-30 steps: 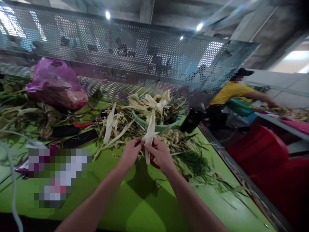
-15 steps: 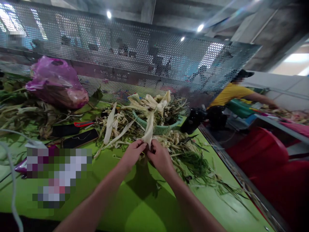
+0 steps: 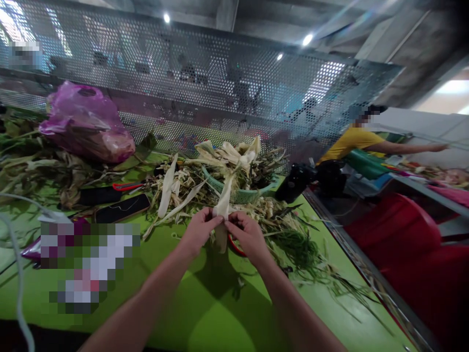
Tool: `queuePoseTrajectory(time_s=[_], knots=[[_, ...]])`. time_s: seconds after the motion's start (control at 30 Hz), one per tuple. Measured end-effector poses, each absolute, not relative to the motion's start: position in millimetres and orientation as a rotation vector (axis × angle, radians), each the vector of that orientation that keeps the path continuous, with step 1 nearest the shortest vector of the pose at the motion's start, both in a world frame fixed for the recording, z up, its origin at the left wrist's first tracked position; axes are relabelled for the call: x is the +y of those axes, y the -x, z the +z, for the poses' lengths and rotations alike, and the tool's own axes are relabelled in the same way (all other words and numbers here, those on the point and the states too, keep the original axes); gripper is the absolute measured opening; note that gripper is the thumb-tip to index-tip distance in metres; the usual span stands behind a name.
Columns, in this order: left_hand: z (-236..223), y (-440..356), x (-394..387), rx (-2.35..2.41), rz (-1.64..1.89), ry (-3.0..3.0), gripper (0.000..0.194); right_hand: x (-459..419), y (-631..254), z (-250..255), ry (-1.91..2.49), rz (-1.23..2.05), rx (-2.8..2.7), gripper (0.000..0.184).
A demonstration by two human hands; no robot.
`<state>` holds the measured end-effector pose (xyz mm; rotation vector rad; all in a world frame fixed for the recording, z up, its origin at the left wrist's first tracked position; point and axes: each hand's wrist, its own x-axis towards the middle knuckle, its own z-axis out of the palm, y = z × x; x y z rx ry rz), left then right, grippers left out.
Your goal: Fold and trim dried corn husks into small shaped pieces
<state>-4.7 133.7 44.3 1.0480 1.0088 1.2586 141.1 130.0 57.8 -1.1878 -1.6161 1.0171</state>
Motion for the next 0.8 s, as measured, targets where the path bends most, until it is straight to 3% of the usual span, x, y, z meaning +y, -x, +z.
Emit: queuePoseTrajectory(time_s=[0.8], knots=[[49.7,10.5,134.1,1.086,1.169,-1.189,0.014,130.7,-141.6,59.7,1.172,1.081,-1.529,0.017]])
